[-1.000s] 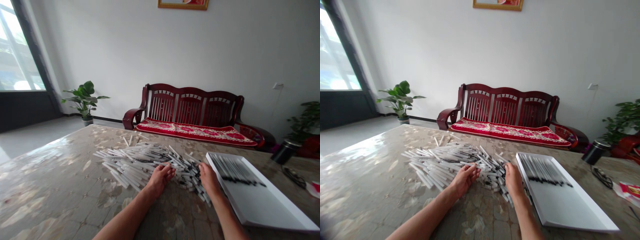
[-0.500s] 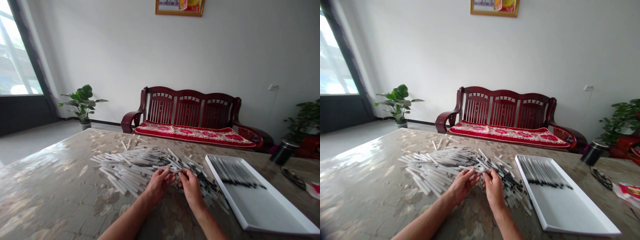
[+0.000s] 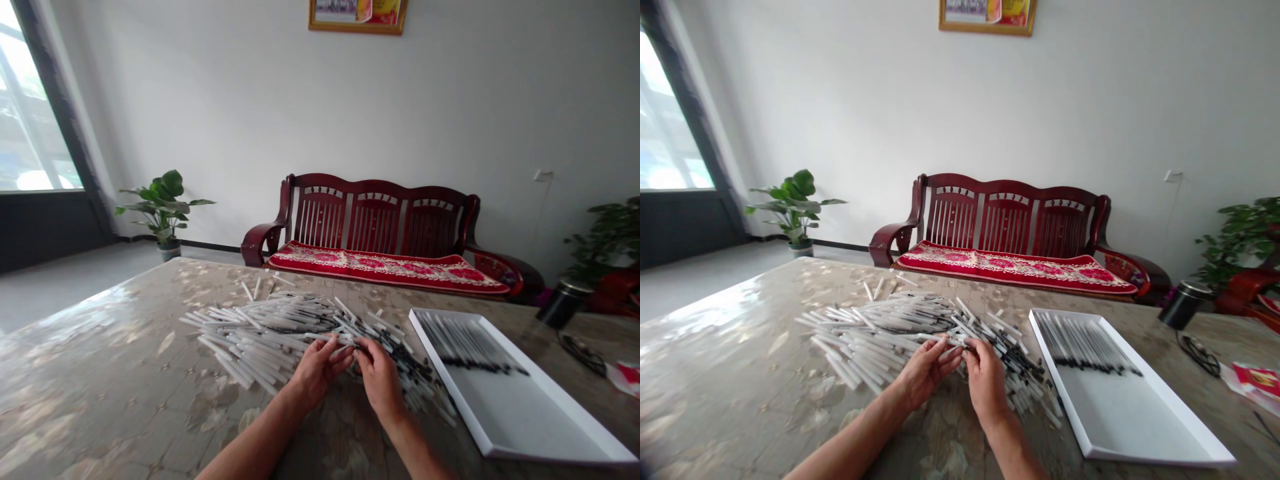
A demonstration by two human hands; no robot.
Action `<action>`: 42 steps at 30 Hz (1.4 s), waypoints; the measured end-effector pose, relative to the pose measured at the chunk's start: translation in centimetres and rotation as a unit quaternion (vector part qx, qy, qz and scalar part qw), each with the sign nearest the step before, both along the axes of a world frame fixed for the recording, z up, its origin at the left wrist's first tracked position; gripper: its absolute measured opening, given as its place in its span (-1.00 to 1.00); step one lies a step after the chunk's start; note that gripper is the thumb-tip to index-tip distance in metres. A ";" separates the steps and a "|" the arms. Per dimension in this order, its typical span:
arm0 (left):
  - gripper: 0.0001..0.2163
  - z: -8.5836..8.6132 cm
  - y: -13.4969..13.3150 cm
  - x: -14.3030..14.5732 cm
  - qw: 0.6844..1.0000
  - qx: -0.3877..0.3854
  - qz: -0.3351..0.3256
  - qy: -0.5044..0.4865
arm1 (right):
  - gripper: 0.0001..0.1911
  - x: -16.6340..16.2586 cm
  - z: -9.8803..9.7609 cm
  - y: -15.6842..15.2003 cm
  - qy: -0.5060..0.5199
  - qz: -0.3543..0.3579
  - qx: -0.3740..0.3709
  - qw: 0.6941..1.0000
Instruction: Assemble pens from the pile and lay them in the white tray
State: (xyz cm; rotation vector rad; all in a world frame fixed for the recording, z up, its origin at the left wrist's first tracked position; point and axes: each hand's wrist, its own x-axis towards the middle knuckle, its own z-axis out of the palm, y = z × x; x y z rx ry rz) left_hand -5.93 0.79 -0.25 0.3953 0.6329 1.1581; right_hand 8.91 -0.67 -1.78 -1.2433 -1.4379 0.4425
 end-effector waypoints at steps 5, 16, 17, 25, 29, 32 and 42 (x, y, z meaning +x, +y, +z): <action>-0.89 -0.1 0.0 0.0 1.000 0.012 -0.001 -0.004 | -0.76 -0.2 0.4 -0.3 0.013 0.015 -0.013 1.000; -0.87 0.2 0.0 0.2 1.000 0.021 0.007 0.006 | -0.68 -0.7 1.3 -0.3 0.201 0.011 -0.097 0.975; -0.87 0.2 0.0 0.2 1.000 0.021 0.008 0.007 | -0.67 -0.7 1.3 -0.3 0.197 0.007 -0.097 0.975; -0.89 0.1 0.0 0.2 1.000 0.015 0.016 0.016 | -0.71 -0.7 1.3 -0.3 0.187 -0.005 -0.091 0.978; -0.89 0.1 0.0 0.2 1.000 0.011 0.019 0.017 | -0.73 -0.7 1.3 -0.3 0.176 0.001 -0.081 0.981; -0.88 0.1 0.0 0.3 0.999 0.014 0.020 0.020 | -0.74 -0.6 1.1 -0.2 0.155 -0.005 -0.076 0.985; -0.80 0.2 -0.4 0.4 0.998 0.043 0.039 0.040 | -0.73 -0.6 0.6 -0.1 0.106 -0.017 -0.074 0.991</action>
